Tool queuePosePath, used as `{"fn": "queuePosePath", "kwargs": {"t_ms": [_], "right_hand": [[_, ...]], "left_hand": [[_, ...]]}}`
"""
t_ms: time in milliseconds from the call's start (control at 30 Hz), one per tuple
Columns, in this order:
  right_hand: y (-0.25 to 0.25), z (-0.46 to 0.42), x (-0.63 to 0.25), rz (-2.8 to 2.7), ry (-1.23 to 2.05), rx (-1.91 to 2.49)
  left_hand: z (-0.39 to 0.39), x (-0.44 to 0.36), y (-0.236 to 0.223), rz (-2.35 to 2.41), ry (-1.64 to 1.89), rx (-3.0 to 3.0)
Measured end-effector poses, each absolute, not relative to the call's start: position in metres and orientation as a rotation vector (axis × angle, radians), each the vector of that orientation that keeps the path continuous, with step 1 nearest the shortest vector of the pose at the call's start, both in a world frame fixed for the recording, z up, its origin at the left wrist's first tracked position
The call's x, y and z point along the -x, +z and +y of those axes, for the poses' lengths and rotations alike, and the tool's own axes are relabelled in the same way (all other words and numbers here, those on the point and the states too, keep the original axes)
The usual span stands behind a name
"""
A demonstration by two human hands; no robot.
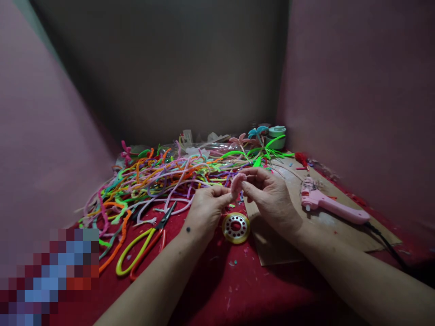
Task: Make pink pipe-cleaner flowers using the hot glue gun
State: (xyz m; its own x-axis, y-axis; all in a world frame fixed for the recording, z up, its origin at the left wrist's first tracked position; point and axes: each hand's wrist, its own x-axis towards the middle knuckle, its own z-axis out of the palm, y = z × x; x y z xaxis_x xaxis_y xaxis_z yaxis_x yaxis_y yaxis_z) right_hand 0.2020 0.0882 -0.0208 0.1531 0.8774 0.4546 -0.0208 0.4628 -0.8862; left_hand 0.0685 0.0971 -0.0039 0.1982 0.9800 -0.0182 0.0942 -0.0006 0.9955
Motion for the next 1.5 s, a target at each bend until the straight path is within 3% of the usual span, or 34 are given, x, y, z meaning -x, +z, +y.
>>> {"fn": "queuePosePath", "kwargs": {"t_ms": [933,1500], "right_hand": [[-0.021,0.092,-0.207,-1.140,1.021,0.809],[-0.018,0.098,-0.214,-1.086,0.900,0.897]], "left_hand": [[0.100,-0.068,-0.008,0.985,0.996,-1.309],[0.102,-0.067,-0.008,1.044,1.082,-1.330]]}}
